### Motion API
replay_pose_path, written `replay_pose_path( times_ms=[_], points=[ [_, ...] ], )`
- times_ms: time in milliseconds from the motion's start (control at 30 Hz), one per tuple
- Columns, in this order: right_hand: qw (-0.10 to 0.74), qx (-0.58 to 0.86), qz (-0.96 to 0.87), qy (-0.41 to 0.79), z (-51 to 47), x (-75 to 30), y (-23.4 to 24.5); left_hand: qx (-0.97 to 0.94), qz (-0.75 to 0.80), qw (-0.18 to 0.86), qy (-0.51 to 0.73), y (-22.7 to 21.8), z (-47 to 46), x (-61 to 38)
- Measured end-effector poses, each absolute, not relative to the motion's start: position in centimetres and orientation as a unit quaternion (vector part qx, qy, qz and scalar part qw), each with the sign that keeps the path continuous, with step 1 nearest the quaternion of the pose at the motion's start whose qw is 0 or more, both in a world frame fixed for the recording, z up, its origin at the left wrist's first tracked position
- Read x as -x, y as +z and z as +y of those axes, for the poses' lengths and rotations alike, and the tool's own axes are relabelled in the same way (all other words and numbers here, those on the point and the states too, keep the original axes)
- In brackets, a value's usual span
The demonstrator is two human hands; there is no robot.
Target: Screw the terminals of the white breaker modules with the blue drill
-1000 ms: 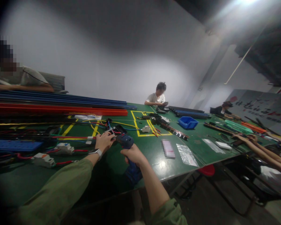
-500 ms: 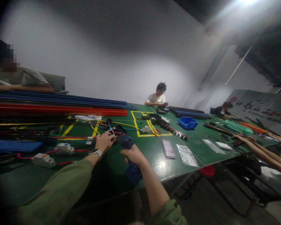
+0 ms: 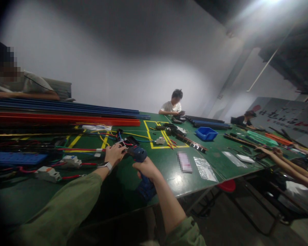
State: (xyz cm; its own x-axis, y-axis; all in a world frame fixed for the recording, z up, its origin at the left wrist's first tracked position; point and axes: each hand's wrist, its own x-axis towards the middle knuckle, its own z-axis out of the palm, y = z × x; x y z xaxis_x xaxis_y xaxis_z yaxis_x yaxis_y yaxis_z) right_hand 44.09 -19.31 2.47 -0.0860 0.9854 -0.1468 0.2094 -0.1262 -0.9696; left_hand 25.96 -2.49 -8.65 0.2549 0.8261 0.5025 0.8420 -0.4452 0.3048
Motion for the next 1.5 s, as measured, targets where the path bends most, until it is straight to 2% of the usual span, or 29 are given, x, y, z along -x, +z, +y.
replay_pose_path(
  times_ms=[1500],
  points=[
    [0.376,0.565,-0.554,0.481,-18.9,-44.1,2.4,0.785,-0.543,0.014,-0.297,-7.5,-3.1,-26.1]
  ],
)
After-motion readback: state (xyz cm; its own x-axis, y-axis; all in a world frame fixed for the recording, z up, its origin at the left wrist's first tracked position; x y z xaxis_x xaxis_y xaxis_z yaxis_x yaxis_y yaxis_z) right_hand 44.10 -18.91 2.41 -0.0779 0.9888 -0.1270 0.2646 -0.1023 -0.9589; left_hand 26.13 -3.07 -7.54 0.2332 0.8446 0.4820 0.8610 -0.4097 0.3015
